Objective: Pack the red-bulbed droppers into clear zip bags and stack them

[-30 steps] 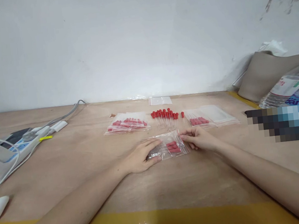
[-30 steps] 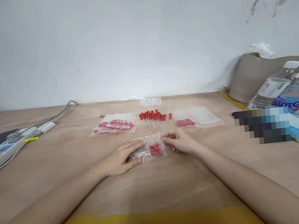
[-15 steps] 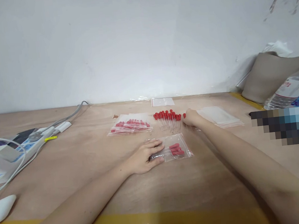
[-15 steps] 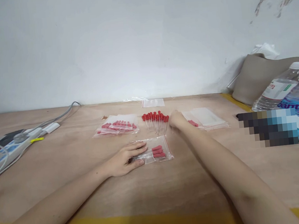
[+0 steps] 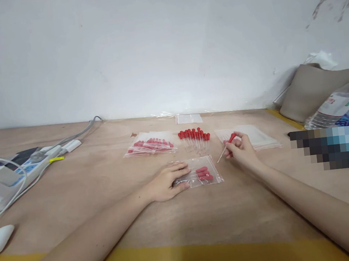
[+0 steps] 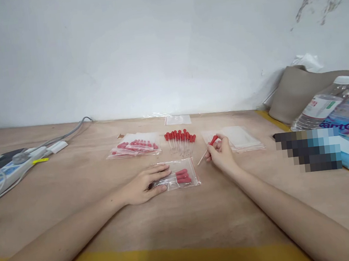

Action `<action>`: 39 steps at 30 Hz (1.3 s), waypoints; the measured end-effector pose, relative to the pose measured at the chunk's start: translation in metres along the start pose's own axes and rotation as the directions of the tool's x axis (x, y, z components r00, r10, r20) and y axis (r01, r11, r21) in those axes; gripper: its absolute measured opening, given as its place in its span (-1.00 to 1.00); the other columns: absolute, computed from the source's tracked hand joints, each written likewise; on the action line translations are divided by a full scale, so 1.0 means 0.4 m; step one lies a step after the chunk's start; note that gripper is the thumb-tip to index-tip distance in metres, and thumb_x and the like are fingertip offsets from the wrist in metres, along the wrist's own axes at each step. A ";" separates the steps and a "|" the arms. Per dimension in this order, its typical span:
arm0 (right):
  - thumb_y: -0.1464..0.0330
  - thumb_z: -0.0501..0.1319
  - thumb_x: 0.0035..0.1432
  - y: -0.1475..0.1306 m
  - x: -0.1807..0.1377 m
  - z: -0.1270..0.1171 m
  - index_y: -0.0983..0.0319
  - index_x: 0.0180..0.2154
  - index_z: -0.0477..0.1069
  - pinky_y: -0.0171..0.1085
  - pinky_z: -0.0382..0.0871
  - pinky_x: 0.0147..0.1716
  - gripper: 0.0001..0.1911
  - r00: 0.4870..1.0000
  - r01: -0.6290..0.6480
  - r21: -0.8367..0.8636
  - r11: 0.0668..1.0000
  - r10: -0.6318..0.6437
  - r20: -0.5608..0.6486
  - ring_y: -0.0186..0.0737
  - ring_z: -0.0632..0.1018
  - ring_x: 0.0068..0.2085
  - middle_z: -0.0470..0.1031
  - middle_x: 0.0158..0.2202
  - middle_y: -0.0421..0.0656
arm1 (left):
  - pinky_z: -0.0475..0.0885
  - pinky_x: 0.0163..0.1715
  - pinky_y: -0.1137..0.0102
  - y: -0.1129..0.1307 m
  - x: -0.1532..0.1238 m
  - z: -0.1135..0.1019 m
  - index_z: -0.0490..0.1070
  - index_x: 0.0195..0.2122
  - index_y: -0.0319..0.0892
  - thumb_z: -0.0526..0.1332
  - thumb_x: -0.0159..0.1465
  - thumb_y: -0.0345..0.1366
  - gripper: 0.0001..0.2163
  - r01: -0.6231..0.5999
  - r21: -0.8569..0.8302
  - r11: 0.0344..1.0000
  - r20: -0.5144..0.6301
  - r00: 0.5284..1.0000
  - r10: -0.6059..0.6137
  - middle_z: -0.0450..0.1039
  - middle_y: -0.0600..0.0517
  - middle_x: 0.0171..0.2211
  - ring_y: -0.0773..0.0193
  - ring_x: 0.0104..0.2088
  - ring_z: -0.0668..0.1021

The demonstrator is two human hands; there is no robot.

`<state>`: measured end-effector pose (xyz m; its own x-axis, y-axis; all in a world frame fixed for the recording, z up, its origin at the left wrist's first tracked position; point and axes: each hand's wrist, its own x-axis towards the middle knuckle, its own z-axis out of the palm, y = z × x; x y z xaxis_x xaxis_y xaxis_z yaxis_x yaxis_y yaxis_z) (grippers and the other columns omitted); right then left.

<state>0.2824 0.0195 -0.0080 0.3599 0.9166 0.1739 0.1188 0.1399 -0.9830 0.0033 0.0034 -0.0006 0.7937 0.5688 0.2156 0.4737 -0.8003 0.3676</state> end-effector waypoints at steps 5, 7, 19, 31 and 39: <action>0.28 0.32 -0.24 0.007 -0.039 0.032 0.16 -0.24 0.02 -0.31 0.45 -0.55 -0.43 0.997 -0.075 0.204 0.976 0.068 0.038 -0.33 0.49 -0.57 0.36 -0.56 -0.37 | 0.14 0.13 0.17 0.001 0.001 0.001 0.19 0.13 -0.14 0.09 0.26 -0.12 -0.56 -0.008 -0.003 1.000 -0.008 1.000 0.008 0.14 -0.09 0.16 0.13 0.16 0.22; 0.23 0.33 -0.23 0.003 -0.053 0.044 0.15 -0.27 0.02 -0.27 0.47 -0.49 -0.45 0.993 -0.104 0.271 0.957 0.086 0.078 -0.31 0.51 -0.54 0.38 -0.55 -0.36 | 0.15 0.12 0.17 0.001 0.001 0.002 0.15 0.15 -0.13 0.10 0.26 -0.13 -0.54 -0.022 -0.006 1.000 -0.026 0.999 0.022 0.14 -0.08 0.16 0.12 0.15 0.23; 0.17 0.24 -0.08 -0.015 -0.115 0.040 0.13 -0.31 0.06 -0.29 0.42 -0.38 -0.61 0.925 -0.244 0.260 0.934 0.143 0.352 -0.34 0.52 -0.44 0.43 -0.47 -0.31 | 0.19 0.09 0.15 0.012 -0.003 -0.009 -0.07 0.23 -0.09 0.07 0.27 -0.14 -0.46 -0.026 -0.027 0.999 -0.033 0.999 0.025 0.11 -0.08 0.17 0.09 0.14 0.23; 0.18 0.24 -0.08 -0.028 -0.093 0.051 0.27 -0.36 0.39 -0.52 0.02 -0.78 -0.70 0.777 -0.224 -0.181 0.958 0.288 0.560 -0.53 0.22 -0.73 0.26 -0.74 -0.36 | 0.22 0.07 0.18 0.006 -0.002 -0.004 -0.05 0.23 -0.13 0.09 0.26 -0.16 -0.46 -0.030 -0.021 0.999 -0.042 0.999 0.029 0.15 -0.11 0.15 0.11 0.11 0.28; 0.26 0.22 -0.07 -0.035 -0.050 0.030 0.29 -0.50 0.41 -0.46 0.18 -0.71 -0.80 0.819 -0.126 -0.336 0.934 0.288 0.496 -0.45 0.32 -0.70 0.29 -0.75 -0.29 | 0.14 0.12 0.17 0.008 -0.003 -0.006 0.08 0.19 -0.09 0.09 0.26 -0.13 -0.52 -0.015 -0.018 1.000 0.012 1.000 0.015 0.08 -0.07 0.19 0.11 0.16 0.20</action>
<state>0.2625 0.0037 0.0015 -0.1297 0.9768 -0.1701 0.3764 -0.1102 -0.9199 0.0031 0.0005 0.0026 0.8054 0.5542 0.2104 0.4548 -0.8053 0.3802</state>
